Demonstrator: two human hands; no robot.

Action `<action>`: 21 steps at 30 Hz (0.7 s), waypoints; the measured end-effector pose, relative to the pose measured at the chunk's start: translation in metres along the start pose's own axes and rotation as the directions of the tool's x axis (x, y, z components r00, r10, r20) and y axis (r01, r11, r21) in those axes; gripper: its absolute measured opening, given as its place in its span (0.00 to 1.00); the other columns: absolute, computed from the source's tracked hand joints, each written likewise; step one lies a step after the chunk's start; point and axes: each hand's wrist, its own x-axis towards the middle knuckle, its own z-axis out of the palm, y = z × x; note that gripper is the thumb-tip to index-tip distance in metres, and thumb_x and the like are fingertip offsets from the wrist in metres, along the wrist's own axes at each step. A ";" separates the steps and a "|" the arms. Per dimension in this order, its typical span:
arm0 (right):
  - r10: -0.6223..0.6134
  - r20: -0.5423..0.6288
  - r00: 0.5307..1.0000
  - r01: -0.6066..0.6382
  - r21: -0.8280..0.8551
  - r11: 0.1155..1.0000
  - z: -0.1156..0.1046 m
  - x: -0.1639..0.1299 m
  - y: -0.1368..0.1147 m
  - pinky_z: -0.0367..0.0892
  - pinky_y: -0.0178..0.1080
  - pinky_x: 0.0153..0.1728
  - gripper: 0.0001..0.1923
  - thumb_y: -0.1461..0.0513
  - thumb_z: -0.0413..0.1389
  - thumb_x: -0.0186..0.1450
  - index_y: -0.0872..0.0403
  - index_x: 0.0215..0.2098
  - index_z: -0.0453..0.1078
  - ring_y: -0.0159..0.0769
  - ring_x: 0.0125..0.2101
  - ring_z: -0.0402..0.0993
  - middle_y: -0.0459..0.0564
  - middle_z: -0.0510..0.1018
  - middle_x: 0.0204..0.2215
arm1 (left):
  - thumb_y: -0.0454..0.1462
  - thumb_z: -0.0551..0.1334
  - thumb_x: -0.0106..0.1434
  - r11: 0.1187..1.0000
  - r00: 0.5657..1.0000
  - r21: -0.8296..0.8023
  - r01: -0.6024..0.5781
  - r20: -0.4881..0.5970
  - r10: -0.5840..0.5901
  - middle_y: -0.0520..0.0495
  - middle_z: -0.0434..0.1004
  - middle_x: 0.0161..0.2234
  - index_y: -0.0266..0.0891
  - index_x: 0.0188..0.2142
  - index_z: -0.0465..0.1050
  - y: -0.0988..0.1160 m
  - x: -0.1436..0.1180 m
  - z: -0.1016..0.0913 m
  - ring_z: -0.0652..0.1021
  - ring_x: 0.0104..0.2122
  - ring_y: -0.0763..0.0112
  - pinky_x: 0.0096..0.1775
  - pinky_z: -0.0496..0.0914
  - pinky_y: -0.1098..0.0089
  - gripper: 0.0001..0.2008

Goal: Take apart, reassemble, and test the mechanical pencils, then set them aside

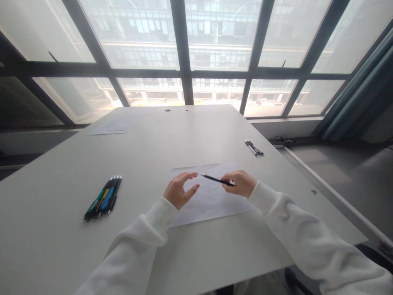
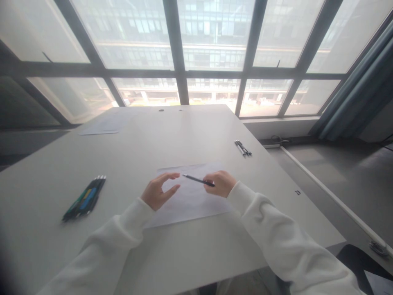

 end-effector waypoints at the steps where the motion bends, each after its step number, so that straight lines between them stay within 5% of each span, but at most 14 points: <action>1: 0.060 -0.074 0.995 -0.065 -0.062 0.996 -0.005 0.003 0.009 0.62 0.34 0.30 0.10 0.60 0.53 0.55 0.52 0.33 0.74 0.32 0.24 0.71 0.47 0.77 0.25 | 0.39 0.59 0.55 1.000 1.000 0.007 0.015 -0.022 -0.015 0.45 0.76 0.38 0.39 0.44 0.68 -0.002 0.000 0.000 0.75 0.38 0.65 0.43 0.68 0.64 0.16; 5: 0.305 -0.390 0.869 -0.424 -0.268 0.865 -0.031 0.018 0.066 0.61 0.36 0.32 0.12 0.56 0.51 0.57 0.51 0.32 0.73 0.36 0.28 0.71 0.49 0.77 0.26 | 0.40 0.58 0.56 0.998 0.998 0.045 0.050 -0.042 -0.048 0.46 0.75 0.37 0.39 0.42 0.68 -0.008 0.000 0.000 0.75 0.37 0.66 0.42 0.68 0.65 0.13; 10: 0.494 -0.513 0.702 -0.703 -0.390 0.595 -0.044 0.029 0.126 0.59 0.38 0.31 0.14 0.55 0.49 0.57 0.52 0.31 0.74 0.42 0.36 0.69 0.53 0.77 0.33 | 0.40 0.57 0.57 0.996 1.000 0.080 0.030 -0.003 -0.030 0.46 0.75 0.34 0.39 0.36 0.71 -0.011 0.000 0.001 0.75 0.36 0.66 0.40 0.68 0.66 0.10; 15: 0.510 -0.547 0.663 -0.747 -0.445 0.494 -0.036 0.039 0.145 0.56 0.43 0.36 0.15 0.57 0.49 0.58 0.56 0.33 0.73 0.46 0.40 0.65 0.58 0.76 0.34 | 0.40 0.57 0.57 0.995 1.000 0.092 0.028 -0.002 -0.028 0.46 0.75 0.34 0.39 0.35 0.71 -0.011 0.000 0.000 0.75 0.36 0.66 0.40 0.68 0.66 0.09; 21: 0.477 -0.562 0.676 -0.734 -0.460 0.499 -0.030 0.045 0.146 0.52 0.47 0.40 0.17 0.57 0.48 0.59 0.58 0.38 0.71 0.50 0.43 0.61 0.62 0.74 0.37 | 0.39 0.56 0.57 0.994 1.000 0.111 0.024 0.004 -0.025 0.46 0.75 0.34 0.39 0.34 0.71 -0.011 0.000 0.000 0.75 0.36 0.66 0.41 0.67 0.66 0.08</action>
